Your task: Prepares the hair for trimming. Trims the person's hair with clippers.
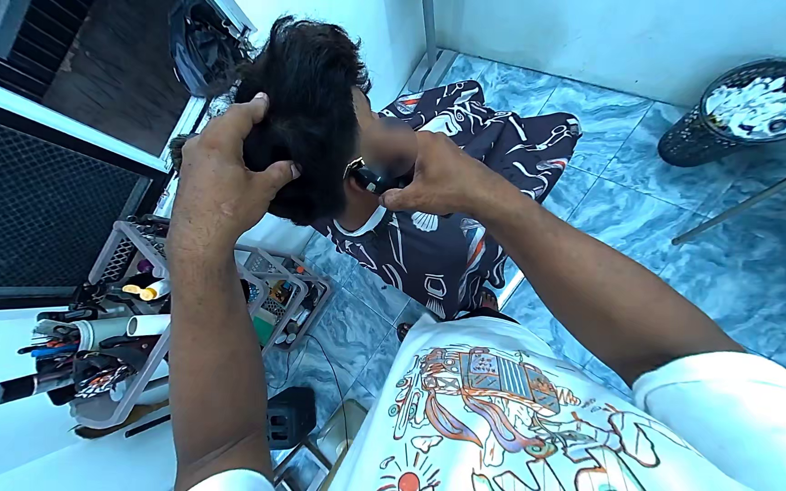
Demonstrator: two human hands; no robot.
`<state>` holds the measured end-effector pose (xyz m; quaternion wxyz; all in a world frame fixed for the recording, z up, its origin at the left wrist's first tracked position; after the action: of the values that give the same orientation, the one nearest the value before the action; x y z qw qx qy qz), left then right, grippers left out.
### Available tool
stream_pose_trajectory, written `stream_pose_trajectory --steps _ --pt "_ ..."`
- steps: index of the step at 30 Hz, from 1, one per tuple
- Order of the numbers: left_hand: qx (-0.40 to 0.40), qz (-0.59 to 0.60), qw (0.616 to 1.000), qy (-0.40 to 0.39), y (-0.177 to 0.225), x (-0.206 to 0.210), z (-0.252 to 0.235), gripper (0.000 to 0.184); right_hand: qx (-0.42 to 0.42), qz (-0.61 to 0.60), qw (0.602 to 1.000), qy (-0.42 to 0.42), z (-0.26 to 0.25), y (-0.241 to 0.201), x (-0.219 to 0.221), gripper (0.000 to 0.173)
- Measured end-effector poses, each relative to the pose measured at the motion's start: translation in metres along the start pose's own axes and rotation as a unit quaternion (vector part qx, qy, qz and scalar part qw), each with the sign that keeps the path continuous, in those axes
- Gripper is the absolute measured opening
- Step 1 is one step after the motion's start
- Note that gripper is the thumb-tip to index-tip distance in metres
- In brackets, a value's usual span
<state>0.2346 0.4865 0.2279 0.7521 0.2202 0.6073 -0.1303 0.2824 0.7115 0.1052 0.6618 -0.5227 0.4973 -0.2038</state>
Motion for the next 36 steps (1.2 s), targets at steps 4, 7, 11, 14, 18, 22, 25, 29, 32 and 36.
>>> stream_pose_trajectory --steps 4,7,11,14,18,22,25,29,32,36 --pt "0.004 0.002 1.000 -0.001 -0.001 0.000 0.000 0.072 -0.010 -0.015 1.000 0.024 0.000 0.005 -0.002 0.032" --pt "0.002 0.003 1.000 0.000 0.000 0.000 0.000 0.072 -0.001 0.002 1.000 0.019 -0.001 0.003 -0.002 0.032" --pt "-0.002 0.002 1.000 -0.003 0.000 0.000 0.000 0.073 0.003 0.017 1.000 -0.001 -0.001 -0.001 -0.002 0.029" --pt "0.003 0.006 1.000 0.000 0.000 0.000 0.001 0.072 -0.001 0.001 1.000 0.013 -0.001 0.001 -0.004 0.030" --pt "0.003 0.001 1.000 -0.003 0.000 0.000 0.001 0.072 0.003 0.016 1.000 -0.007 -0.001 -0.002 -0.002 0.030" --pt "0.000 -0.006 1.000 -0.005 0.002 -0.001 0.001 0.072 0.000 0.026 1.000 0.004 -0.002 0.000 -0.005 0.029" --pt "-0.003 -0.007 1.000 -0.007 0.002 0.000 0.001 0.073 0.000 0.036 0.999 -0.004 -0.002 -0.001 -0.004 0.031" --pt "-0.002 -0.008 1.000 -0.004 0.002 -0.001 0.002 0.072 0.002 0.040 0.999 -0.007 -0.002 -0.004 -0.005 0.031" --pt "0.004 -0.009 1.000 -0.004 0.002 -0.001 0.002 0.072 -0.007 0.004 1.000 -0.004 0.000 0.000 -0.003 0.030" --pt "0.016 -0.006 1.000 0.003 0.001 -0.001 0.003 0.072 -0.020 -0.115 0.992 0.042 0.001 0.022 -0.003 0.030"
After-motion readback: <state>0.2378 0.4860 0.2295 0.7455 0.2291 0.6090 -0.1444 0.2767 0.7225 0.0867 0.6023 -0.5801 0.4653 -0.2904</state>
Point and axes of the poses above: each hand's wrist, its own z-axis away from the middle knuckle, its own x-axis out of the palm, y = z × x, the point moved 5 cm from there along -z, towards the middle knuckle, and after that the axes turned 15 degrees about -y, right-handed, at the moved point
